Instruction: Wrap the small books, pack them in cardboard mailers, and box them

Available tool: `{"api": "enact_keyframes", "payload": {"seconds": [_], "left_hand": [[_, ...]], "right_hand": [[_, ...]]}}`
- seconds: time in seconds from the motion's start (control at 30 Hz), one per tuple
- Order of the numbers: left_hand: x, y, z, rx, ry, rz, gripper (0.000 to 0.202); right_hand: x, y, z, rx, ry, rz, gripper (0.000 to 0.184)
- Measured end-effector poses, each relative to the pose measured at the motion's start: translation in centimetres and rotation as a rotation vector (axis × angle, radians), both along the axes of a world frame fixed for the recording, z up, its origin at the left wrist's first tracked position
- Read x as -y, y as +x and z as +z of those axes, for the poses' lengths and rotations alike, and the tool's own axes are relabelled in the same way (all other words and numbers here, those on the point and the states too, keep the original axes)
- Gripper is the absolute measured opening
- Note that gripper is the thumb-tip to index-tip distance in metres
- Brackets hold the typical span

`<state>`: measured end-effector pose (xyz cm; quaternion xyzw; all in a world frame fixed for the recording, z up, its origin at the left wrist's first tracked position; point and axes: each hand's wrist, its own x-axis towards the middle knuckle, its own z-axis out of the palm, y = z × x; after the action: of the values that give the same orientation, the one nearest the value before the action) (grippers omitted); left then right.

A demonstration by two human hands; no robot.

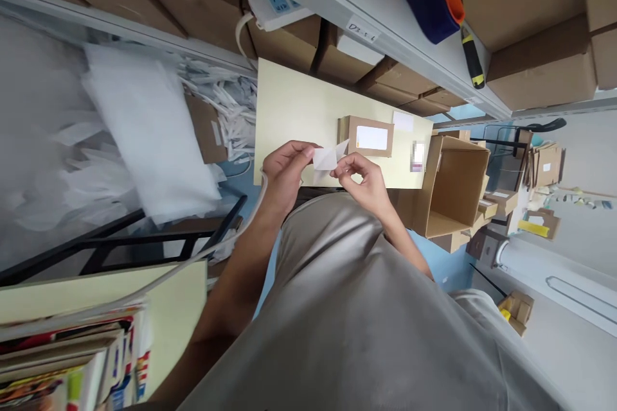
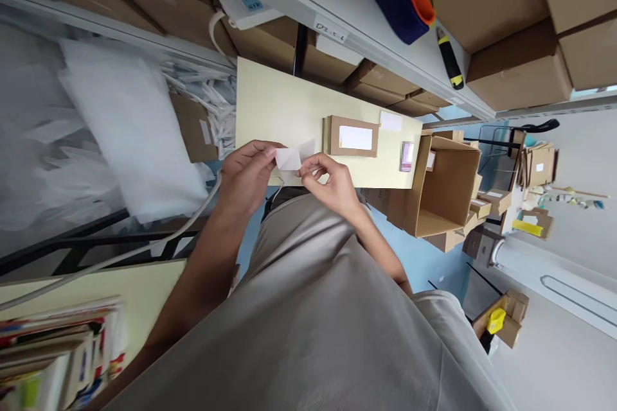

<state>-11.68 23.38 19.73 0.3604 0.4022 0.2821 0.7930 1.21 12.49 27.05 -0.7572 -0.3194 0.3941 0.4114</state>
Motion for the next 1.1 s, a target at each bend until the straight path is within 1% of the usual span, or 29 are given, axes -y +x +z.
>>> {"api": "enact_keyframes", "payload": {"seconds": [0.1, 0.23, 0.3, 0.4, 0.53, 0.63, 0.73, 0.83, 0.9, 0.97, 1.03, 1.07, 1.1], "left_hand": [[-0.2, -0.3, -0.3, 0.029, -0.066, 0.062, 0.026], [-0.1, -0.5, -0.7, 0.060, -0.115, 0.099, 0.032], [-0.1, -0.6, -1.2, 0.090, -0.141, 0.125, 0.037], [-0.5, -0.9, -2.4, 0.114, -0.183, 0.164, 0.043], [-1.6, -1.9, -4.6, 0.029, -0.180, 0.189, 0.045], [-2.9, -3.5, -6.7, -0.037, -0.171, 0.265, 0.049], [-4.5, -6.5, -9.4, -0.128, -0.148, 0.385, 0.055], [-6.0, -10.9, -11.8, -0.315, -0.053, 0.513, 0.064], [-6.5, -13.6, -12.8, -0.445, 0.024, 0.613, 0.068], [-6.4, -15.3, -13.0, -0.459, 0.062, 0.709, 0.065], [-5.9, -15.6, -12.3, -0.399, 0.094, 0.752, 0.055], [-5.5, -15.2, -11.7, -0.387, 0.116, 0.756, 0.048], [-5.1, -14.6, -11.0, -0.400, 0.139, 0.758, 0.042]], "right_hand": [[-0.4, -0.2, -0.4, -0.007, -0.020, 0.005, 0.013], [-0.7, -0.3, -0.7, -0.012, -0.057, 0.015, 0.015], [-0.8, -0.2, -0.9, -0.010, -0.069, 0.016, 0.015], [-0.6, 0.4, -1.1, -0.010, -0.082, 0.000, 0.015], [-0.4, 1.8, -1.7, -0.022, -0.101, -0.035, 0.019], [-0.3, 3.1, -2.2, -0.016, -0.117, -0.046, 0.019], [-0.4, 4.6, -2.9, -0.029, -0.137, -0.057, 0.017], [-1.2, 5.7, -4.1, -0.079, -0.153, -0.076, 0.018], [-2.8, 5.5, -5.7, -0.126, -0.143, -0.023, 0.018], [-5.8, 4.2, -8.1, -0.155, -0.109, 0.112, 0.016], [-10.3, 2.1, -10.9, -0.143, -0.073, 0.279, 0.011], [-12.9, 0.9, -12.2, -0.117, -0.068, 0.321, 0.011], [-15.5, -0.2, -13.5, -0.078, -0.074, 0.328, 0.013]]}}
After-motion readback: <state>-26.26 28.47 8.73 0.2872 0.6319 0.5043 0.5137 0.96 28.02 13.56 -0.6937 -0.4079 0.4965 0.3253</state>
